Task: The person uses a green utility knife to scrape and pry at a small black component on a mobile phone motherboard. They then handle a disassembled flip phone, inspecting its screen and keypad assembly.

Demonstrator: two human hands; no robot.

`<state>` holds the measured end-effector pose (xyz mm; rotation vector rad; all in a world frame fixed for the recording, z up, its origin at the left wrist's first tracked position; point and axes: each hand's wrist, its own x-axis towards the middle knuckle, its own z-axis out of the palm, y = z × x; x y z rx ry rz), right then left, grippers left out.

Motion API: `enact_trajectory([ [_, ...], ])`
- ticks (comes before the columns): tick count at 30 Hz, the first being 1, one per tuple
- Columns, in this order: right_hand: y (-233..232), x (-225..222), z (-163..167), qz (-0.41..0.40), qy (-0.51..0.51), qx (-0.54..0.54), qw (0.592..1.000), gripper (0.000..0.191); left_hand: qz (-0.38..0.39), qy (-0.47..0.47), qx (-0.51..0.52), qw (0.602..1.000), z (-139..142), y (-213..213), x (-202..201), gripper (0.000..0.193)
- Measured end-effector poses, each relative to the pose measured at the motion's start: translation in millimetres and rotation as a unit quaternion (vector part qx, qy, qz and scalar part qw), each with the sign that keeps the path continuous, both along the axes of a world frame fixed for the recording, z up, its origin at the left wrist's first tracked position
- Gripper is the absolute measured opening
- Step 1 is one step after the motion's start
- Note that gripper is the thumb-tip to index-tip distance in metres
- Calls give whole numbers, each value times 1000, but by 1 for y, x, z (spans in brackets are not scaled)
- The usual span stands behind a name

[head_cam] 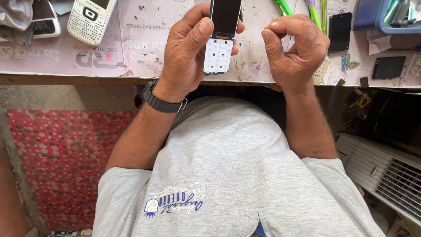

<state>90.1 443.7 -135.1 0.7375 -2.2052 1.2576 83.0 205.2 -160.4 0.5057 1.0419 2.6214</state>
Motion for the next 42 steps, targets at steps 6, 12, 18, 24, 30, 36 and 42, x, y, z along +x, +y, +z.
enact_trajectory([
  [6,-1,4,2,10,-2,-11,1000,14,-2,-9,0,1000,1,0,0,39],
  [12,26,1,19,-29,63,99,993,21,-9,-54,2,998,9,7,5,39],
  [18,75,0,59,-156,77,131,976,31,-7,-69,-5,998,13,12,10,37],
  [24,42,16,56,-119,3,93,989,38,21,-59,-20,998,12,14,14,40],
  [30,19,7,33,-202,-61,322,923,57,10,-66,-8,998,11,14,18,41],
  [36,26,-13,21,-247,-29,353,902,35,9,-68,-4,998,12,14,19,41],
  [42,21,-11,11,-268,-27,380,885,15,11,-73,-8,997,12,13,20,44],
])
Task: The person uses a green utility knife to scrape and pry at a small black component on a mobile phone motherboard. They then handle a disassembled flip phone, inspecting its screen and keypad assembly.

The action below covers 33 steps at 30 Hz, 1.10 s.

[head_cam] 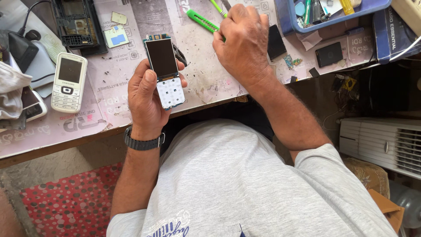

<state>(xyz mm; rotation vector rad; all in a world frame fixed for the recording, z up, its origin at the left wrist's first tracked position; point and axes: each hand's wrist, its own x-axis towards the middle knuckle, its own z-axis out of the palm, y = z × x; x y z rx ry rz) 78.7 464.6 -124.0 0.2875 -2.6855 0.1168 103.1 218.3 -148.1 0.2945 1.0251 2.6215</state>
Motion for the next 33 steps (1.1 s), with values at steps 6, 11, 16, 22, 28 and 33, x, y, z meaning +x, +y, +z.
enact_trajectory([
  [6,9,-6,-3,4,29,-18,999,31,-2,2,-1,1000,0,1,-1,43],
  [11,12,-15,-8,-29,-45,-18,998,26,-1,14,6,1000,-1,1,-4,41],
  [16,18,-11,-10,-41,-68,-12,997,21,-3,19,3,1000,-1,-1,-8,39],
  [22,24,7,9,24,-24,-62,998,21,-3,22,-3,1000,-2,0,-7,37],
  [28,0,17,8,143,-39,-239,960,24,-1,16,1,1000,-3,0,-7,37],
  [33,-11,26,0,151,-43,-293,943,21,-8,9,20,1000,-6,3,-9,40],
])
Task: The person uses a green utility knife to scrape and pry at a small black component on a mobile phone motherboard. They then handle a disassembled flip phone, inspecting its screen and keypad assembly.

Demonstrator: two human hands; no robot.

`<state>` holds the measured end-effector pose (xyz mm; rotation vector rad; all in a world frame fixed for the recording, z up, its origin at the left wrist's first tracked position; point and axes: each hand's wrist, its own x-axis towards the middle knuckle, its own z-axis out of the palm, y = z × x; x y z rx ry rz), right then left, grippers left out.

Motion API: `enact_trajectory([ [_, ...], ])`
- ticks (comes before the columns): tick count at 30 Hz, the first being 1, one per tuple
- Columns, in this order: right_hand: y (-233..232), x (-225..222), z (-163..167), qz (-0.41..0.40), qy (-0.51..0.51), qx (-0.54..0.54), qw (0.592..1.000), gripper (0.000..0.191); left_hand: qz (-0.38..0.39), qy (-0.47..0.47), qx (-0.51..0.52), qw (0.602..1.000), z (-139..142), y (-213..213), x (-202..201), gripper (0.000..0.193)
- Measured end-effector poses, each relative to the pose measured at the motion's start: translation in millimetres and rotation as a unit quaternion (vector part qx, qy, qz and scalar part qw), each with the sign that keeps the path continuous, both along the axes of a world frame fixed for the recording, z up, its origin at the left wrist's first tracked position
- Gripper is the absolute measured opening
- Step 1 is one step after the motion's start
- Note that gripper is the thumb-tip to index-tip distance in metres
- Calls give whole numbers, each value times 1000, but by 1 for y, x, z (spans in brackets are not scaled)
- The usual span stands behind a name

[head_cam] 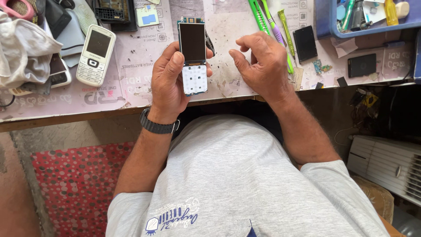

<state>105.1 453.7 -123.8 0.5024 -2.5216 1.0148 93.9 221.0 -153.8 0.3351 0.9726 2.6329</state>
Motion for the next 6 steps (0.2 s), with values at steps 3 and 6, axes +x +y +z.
enact_trajectory([
  [3,3,-2,-1,14,14,-15,1000,20,-1,-8,1,1000,0,2,0,40],
  [6,9,0,-1,9,-8,-25,1000,19,3,-18,-10,1000,1,7,0,42],
])
